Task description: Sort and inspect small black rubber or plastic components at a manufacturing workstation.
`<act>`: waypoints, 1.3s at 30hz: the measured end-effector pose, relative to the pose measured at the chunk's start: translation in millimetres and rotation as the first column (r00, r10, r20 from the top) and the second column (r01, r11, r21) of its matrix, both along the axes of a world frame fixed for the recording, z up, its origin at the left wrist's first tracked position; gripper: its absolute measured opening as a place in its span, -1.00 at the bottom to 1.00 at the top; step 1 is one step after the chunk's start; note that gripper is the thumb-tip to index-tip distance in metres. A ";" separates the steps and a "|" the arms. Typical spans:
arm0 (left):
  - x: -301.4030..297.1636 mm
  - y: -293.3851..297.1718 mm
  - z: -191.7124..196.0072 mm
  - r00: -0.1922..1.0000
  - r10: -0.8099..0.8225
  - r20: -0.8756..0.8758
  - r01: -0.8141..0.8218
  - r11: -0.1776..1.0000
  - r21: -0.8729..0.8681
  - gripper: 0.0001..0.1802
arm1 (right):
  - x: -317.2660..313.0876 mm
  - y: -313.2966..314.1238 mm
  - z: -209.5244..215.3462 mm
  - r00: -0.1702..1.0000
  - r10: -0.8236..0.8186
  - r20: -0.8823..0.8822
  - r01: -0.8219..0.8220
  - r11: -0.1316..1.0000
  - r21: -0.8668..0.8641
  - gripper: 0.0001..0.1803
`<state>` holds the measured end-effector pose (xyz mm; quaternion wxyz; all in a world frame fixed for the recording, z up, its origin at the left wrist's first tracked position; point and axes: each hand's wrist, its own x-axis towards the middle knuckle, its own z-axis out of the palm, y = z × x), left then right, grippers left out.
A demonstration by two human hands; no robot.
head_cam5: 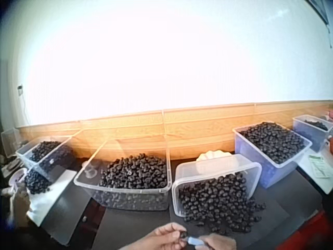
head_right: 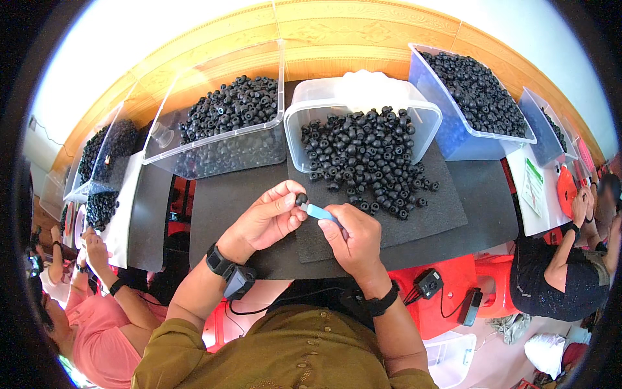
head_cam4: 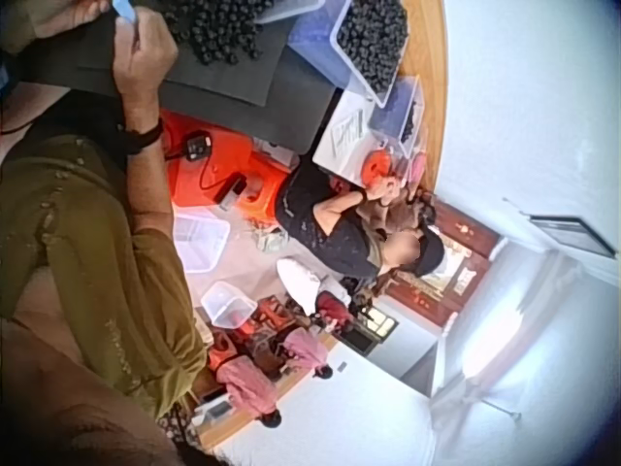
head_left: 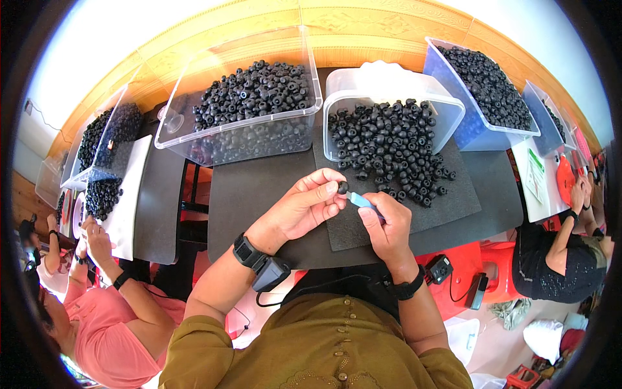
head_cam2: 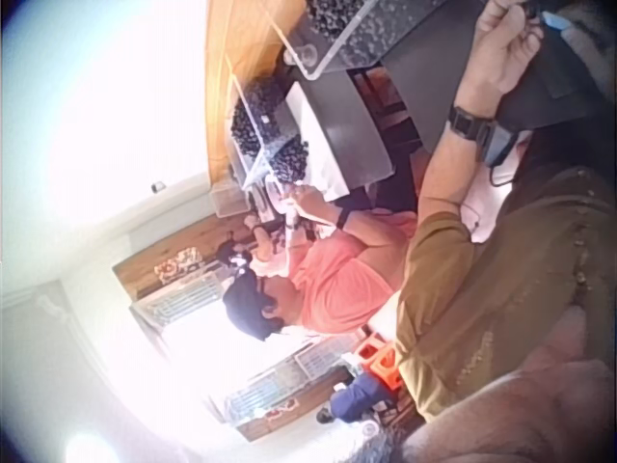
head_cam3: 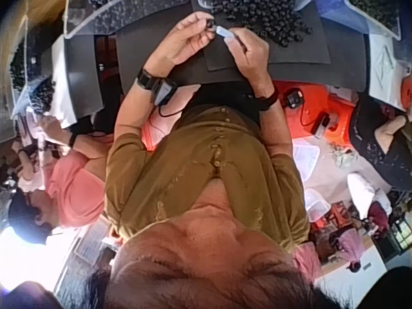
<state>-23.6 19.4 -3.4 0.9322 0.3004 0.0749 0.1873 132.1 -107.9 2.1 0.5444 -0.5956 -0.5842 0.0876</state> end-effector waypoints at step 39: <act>6.8 -14.7 -2.7 0.996 -0.079 -0.031 0.083 0.979 0.187 -0.85 | 6.8 -3.0 -9.4 0.930 0.154 -0.335 -0.167 0.986 -0.010 -0.72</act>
